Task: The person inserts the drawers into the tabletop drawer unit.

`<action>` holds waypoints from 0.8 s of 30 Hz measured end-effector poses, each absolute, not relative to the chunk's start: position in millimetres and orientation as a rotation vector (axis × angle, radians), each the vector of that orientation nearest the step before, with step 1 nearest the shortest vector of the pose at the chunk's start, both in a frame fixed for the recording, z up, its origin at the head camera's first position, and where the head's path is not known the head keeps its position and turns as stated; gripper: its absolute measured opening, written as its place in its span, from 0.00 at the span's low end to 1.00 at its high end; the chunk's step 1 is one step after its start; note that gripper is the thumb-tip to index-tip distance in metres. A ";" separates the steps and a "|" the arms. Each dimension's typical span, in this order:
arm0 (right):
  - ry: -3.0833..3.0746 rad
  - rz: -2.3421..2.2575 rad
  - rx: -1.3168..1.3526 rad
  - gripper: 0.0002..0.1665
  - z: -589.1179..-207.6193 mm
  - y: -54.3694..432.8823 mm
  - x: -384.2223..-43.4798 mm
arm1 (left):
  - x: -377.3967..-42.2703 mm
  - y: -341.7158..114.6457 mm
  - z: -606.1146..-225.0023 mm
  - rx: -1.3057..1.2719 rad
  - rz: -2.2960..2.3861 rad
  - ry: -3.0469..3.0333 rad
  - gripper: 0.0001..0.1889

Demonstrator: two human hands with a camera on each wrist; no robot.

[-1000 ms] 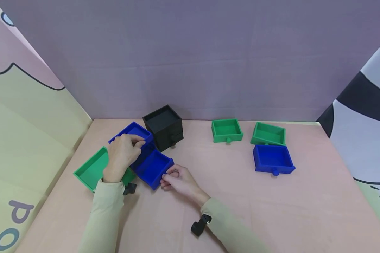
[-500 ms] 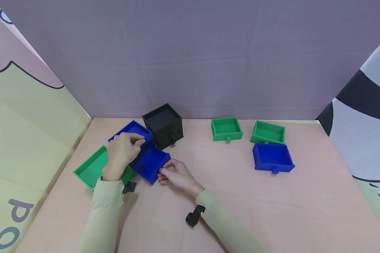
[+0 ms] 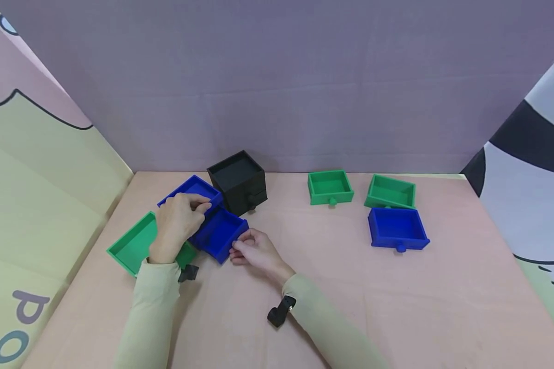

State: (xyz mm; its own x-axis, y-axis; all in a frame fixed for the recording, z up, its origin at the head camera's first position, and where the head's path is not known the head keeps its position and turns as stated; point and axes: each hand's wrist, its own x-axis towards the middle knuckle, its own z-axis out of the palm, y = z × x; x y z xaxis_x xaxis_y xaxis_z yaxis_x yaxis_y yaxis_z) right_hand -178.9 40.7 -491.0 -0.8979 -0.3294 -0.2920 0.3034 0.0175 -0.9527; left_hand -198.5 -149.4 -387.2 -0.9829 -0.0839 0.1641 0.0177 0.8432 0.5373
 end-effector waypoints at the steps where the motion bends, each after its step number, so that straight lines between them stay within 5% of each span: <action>1: 1.859 -1.935 -0.026 0.07 -491.4 39.5 -178.9 | -198.5 -149.6 -387.4 0.049 -0.825 -2.841 0.13; 14: 2.220 -1.772 -0.158 0.14 -493.4 34.1 -170.9 | -198.3 -150.9 -389.2 0.033 -0.828 -2.826 0.14; 24: 2.635 -1.523 -0.265 0.08 -486.6 39.6 -159.6 | -196.6 -149.5 -389.5 0.022 -0.804 -2.816 0.14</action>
State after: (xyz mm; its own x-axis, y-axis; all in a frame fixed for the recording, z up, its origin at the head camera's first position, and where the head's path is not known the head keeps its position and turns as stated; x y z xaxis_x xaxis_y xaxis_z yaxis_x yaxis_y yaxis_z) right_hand -159.6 39.6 -486.6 -0.9812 -0.1926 0.0120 -0.1066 0.4890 -0.8657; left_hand -196.6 -149.5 -389.5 -0.9773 -0.0727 0.1992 0.0435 0.8508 0.5237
